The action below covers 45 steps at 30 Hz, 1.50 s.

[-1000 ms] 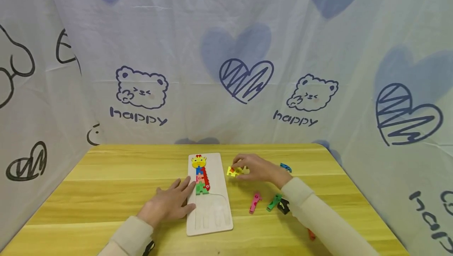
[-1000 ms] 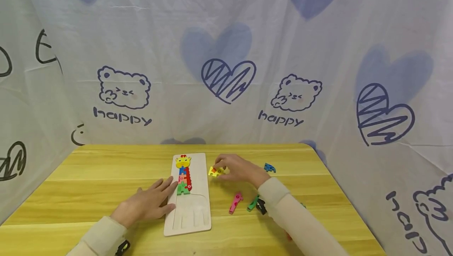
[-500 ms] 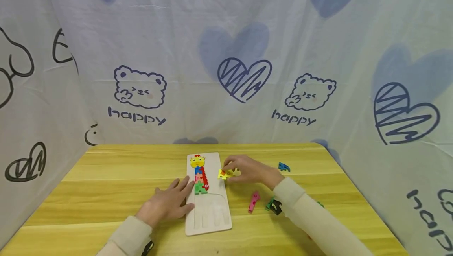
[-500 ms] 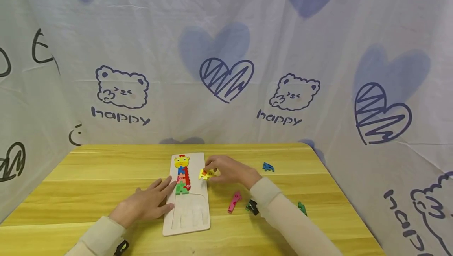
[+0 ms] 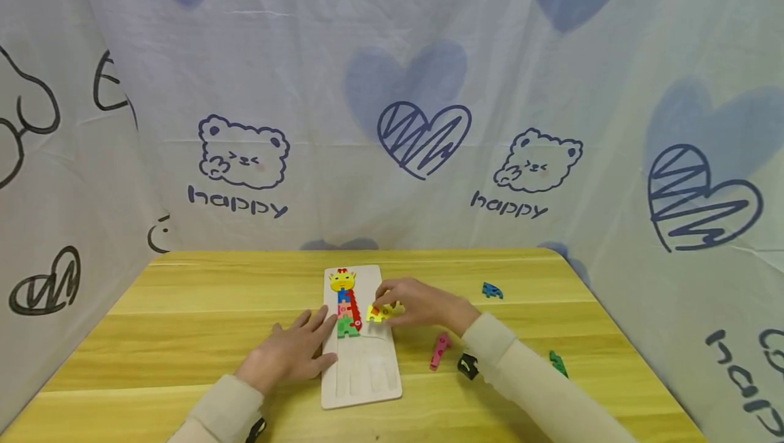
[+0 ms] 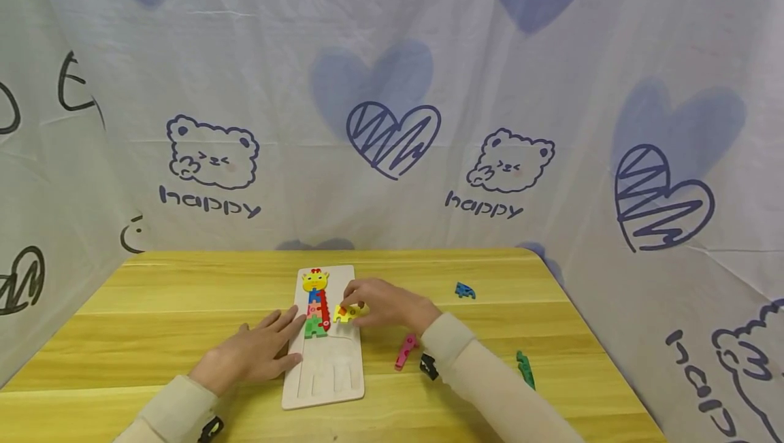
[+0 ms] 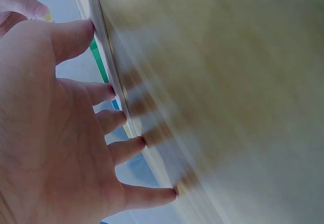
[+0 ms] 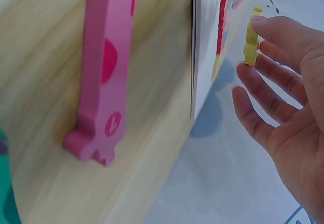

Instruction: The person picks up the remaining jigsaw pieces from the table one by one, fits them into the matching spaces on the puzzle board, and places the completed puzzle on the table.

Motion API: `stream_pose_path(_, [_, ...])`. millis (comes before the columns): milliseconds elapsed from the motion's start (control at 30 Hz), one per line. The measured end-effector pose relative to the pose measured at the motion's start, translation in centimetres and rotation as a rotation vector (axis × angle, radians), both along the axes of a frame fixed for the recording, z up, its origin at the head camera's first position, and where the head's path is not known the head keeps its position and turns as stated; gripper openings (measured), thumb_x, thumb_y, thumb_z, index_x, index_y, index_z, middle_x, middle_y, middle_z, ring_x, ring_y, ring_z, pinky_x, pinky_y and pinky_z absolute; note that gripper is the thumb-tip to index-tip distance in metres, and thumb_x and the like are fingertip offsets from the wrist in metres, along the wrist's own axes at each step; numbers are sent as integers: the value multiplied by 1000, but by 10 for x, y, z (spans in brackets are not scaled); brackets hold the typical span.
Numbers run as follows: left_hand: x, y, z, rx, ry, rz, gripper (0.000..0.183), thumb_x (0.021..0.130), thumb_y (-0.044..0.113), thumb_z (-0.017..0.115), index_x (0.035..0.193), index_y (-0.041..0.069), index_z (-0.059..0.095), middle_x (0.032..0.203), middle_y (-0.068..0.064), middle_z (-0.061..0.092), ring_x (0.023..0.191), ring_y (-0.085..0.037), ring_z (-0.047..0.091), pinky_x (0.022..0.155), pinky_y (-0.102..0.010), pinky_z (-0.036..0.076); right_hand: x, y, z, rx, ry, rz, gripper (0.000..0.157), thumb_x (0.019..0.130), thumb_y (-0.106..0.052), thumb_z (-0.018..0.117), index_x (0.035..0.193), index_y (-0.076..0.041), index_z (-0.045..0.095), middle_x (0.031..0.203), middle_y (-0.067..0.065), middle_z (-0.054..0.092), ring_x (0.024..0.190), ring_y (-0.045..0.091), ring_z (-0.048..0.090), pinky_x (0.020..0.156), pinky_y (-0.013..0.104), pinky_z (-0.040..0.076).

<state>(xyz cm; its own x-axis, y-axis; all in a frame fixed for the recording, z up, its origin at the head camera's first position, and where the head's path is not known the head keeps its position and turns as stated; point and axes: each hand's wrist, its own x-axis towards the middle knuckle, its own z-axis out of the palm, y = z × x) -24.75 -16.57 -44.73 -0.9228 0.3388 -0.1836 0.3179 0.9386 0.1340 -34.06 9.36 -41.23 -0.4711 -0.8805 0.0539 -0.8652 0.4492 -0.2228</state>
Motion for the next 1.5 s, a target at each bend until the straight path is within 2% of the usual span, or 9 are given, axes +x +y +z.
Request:
stream_pose_path(467, [-3, 0, -3, -12, 3, 2, 71, 93, 60, 42, 152, 25, 25, 160, -3, 21, 144, -36, 26, 95, -78, 27, 6, -19, -6, 56, 43, 71, 33, 88, -25, 69, 119, -15, 68, 119, 0, 63, 96, 7, 62, 86, 18, 52])
stream_pose_path(733, [-2, 1, -4, -8, 9, -1, 70, 94, 59, 43, 152, 24, 25, 160, -3, 21, 144, -36, 26, 94, -79, 27, 11, -30, -9, 42, 35, 102, 32, 87, -24, 69, 118, -15, 68, 117, -2, 64, 95, 6, 62, 85, 14, 51])
stream_pose_path(967, [-2, -1, -4, -8, 3, -7, 71, 94, 59, 42, 152, 24, 23, 160, -4, 20, 144, -36, 25, 93, -80, 27, 14, -37, -13, 72, 26, 79, 35, 88, -27, 69, 121, -19, 67, 120, -4, 63, 99, 4, 62, 88, 13, 49])
stream_pose_path(1200, [-3, -1, -3, -15, 10, -9, 71, 94, 59, 42, 152, 23, 24, 160, -4, 20, 144, -37, 26, 93, -80, 26, 17, -42, -14, 73, 35, 92, 32, 87, -26, 70, 119, -20, 68, 123, -4, 64, 109, 6, 59, 96, 19, 48])
stream_pose_path(1500, [-3, 0, -4, -8, 17, -11, 71, 94, 59, 42, 152, 24, 24, 160, -4, 20, 144, -37, 26, 93, -80, 27, 16, -44, -17, 76, 55, 106, 33, 87, -28, 70, 118, -19, 69, 122, -4, 64, 105, 5, 60, 94, 17, 48])
